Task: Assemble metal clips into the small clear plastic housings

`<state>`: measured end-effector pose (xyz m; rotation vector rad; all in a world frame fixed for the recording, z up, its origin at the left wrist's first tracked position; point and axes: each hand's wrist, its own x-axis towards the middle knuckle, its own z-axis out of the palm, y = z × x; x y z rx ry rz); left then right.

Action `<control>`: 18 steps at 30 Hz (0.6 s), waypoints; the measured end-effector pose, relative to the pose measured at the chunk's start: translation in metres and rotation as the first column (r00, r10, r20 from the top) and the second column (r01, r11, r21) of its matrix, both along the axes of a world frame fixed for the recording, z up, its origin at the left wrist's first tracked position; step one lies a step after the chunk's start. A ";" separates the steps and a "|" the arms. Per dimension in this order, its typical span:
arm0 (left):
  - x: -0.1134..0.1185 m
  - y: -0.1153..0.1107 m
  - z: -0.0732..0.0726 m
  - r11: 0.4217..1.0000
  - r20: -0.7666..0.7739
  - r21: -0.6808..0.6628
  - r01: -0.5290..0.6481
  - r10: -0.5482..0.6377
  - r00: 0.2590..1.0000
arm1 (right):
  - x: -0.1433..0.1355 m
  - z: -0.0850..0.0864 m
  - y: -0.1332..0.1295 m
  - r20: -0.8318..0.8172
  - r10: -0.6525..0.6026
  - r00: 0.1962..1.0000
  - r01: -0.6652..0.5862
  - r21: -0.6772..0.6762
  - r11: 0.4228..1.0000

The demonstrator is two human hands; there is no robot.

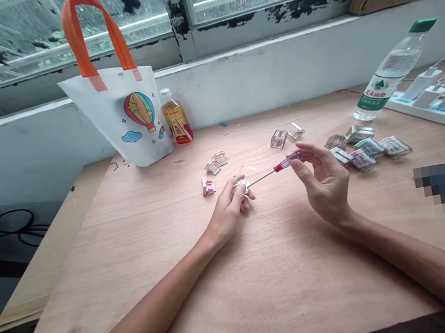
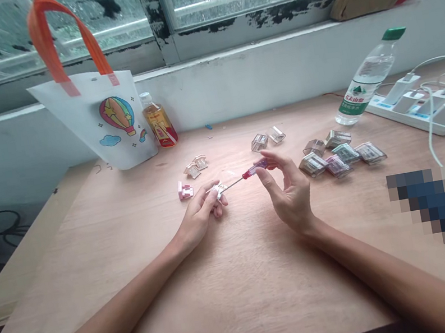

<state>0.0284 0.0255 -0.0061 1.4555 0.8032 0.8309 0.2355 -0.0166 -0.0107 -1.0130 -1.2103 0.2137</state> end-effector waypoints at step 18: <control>-0.003 -0.004 0.004 0.996 -0.150 0.068 0.054 -0.043 0.988 | -0.003 0.004 -0.003 -0.078 0.119 0.990 -0.122 -0.039 0.992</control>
